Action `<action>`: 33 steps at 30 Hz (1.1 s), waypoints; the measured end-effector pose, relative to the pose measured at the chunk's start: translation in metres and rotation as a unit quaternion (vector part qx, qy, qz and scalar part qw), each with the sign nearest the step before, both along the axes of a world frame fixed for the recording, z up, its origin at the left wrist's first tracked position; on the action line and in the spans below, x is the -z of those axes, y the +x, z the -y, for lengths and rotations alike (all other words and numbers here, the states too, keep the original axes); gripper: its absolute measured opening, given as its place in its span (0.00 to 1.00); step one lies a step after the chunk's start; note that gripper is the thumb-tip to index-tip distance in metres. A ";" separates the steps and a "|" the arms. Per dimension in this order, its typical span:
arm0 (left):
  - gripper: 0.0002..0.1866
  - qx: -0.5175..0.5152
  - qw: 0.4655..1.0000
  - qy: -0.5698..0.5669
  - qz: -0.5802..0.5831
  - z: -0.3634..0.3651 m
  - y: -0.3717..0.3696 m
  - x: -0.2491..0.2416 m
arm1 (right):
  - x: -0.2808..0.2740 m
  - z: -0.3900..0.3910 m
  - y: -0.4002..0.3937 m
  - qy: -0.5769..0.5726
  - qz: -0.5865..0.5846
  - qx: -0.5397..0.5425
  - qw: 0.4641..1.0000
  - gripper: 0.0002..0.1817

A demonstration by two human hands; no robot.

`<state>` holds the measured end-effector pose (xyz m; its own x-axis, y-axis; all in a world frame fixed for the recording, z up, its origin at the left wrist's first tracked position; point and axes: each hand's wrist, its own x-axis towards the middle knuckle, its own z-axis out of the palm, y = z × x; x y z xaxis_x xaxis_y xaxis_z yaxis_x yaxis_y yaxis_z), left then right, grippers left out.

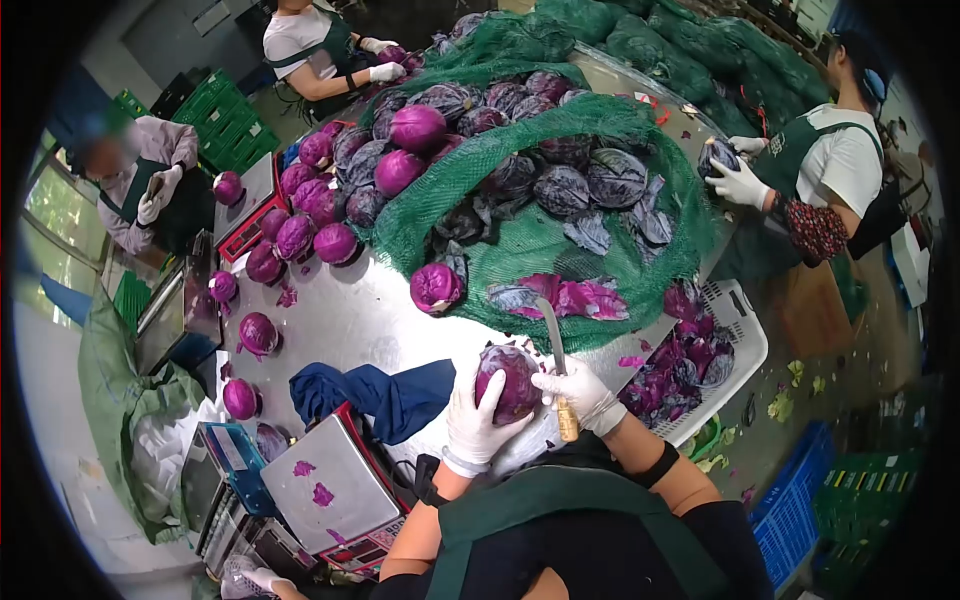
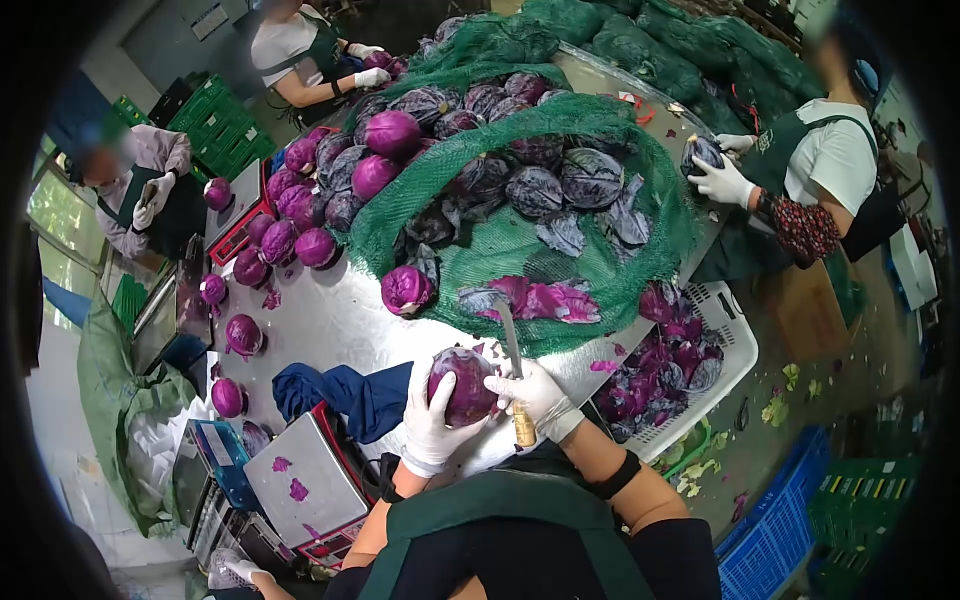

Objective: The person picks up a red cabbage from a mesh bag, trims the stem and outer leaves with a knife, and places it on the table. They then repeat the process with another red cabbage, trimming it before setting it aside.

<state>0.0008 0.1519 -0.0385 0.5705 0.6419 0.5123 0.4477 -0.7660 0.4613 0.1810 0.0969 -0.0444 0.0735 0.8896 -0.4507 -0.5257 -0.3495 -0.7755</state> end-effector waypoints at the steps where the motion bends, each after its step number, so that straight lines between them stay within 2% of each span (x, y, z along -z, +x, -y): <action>1: 0.48 0.001 1.000 -0.001 -0.001 0.001 0.000 0.000 | 0.000 0.001 0.001 -0.001 -0.001 0.001 1.000 0.09; 7: 0.45 0.006 1.000 0.004 -0.024 0.004 0.001 0.008 | 0.000 0.002 0.004 0.021 -0.008 -0.005 1.000 0.09; 9: 0.39 -0.005 0.998 0.041 0.054 0.004 0.001 0.016 | -0.005 0.001 0.001 0.027 0.083 0.019 0.996 0.16; 10: 0.39 -0.005 0.998 0.040 0.053 0.004 0.002 0.018 | 0.002 0.002 0.000 0.026 0.082 0.019 0.996 0.16; 12: 0.37 -0.007 0.998 0.017 0.066 0.004 0.006 0.020 | 0.013 0.001 -0.001 -0.035 -0.022 -0.053 0.998 0.26; 13: 0.36 0.021 0.999 0.008 0.037 0.006 0.005 0.029 | 0.017 0.000 -0.004 -0.033 -0.110 -0.070 0.991 0.33; 14: 0.36 0.037 0.999 0.018 0.004 0.008 0.005 0.030 | 0.041 0.001 -0.009 -0.013 -0.107 -0.049 0.993 0.37; 15: 0.35 0.029 0.994 -0.073 0.072 0.011 0.002 0.031 | 0.046 0.002 -0.012 0.004 -0.072 -0.042 0.997 0.39; 16: 0.35 0.023 0.976 -0.165 0.139 0.012 -0.003 0.031 | 0.050 0.003 -0.011 0.020 -0.038 -0.032 0.999 0.41; 17: 0.37 -0.018 0.923 -0.301 0.239 0.009 -0.006 0.032 | 0.048 0.007 -0.006 0.011 -0.007 -0.061 0.998 0.42; 18: 0.40 -0.064 0.839 -0.428 0.331 0.007 -0.011 0.032 | 0.051 0.005 -0.011 0.098 -0.004 -0.012 0.995 0.44; 20: 0.45 -0.065 0.816 -0.500 0.283 -0.004 -0.023 0.022 | 0.043 0.006 -0.004 0.119 0.033 -0.104 0.987 0.44; 21: 0.49 0.016 0.808 -0.546 0.221 -0.014 -0.033 0.037 | 0.042 0.003 -0.005 0.118 0.031 -0.105 0.987 0.44; 22: 0.51 0.152 0.653 -0.695 0.259 -0.024 -0.039 0.050 | 0.041 0.001 -0.005 0.203 0.136 -0.129 0.961 0.44; 23: 0.52 0.164 0.661 -0.689 0.248 -0.022 -0.041 0.048 | 0.040 -0.003 -0.005 0.286 0.238 -0.151 0.916 0.44; 24: 0.52 0.176 0.670 -0.681 0.238 -0.022 -0.042 0.045 | 0.036 -0.006 -0.001 0.290 0.237 -0.156 0.914 0.44; 25: 0.52 0.175 0.671 -0.680 0.238 -0.021 -0.043 0.042 | 0.031 -0.005 0.004 0.232 0.235 -0.205 0.921 0.44; 26: 0.52 0.157 0.752 -0.602 0.217 -0.016 -0.041 0.039 | 0.028 -0.003 0.006 0.169 0.231 -0.253 0.924 0.43; 27: 0.52 0.139 0.822 -0.518 0.194 -0.011 -0.038 0.039 | 0.033 -0.003 0.007 0.219 0.246 -0.229 0.916 0.40; 28: 0.52 0.116 0.858 -0.455 0.207 -0.007 -0.033 0.047 | 0.041 -0.003 0.007 0.216 0.245 -0.230 0.917 0.40; 30: 0.57 0.047 0.915 -0.355 0.185 0.001 -0.030 0.072 | 0.056 -0.003 0.006 0.069 0.141 -0.191 0.969 0.35; 31: 0.57 0.048 0.916 -0.354 0.185 0.003 -0.030 0.085 | 0.061 -0.003 0.002 0.029 0.133 -0.194 0.971 0.31; 33: 0.56 0.033 0.940 -0.304 0.151 0.001 -0.026 0.092 | 0.061 -0.004 -0.006 0.030 0.172 -0.199 0.964 0.30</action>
<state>-0.0250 0.1506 -0.1306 0.5066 0.8371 0.2066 0.1876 -0.3408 0.9212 0.1745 0.1007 -0.1049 -0.1432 0.9020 -0.4072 -0.0684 -0.4195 -0.9052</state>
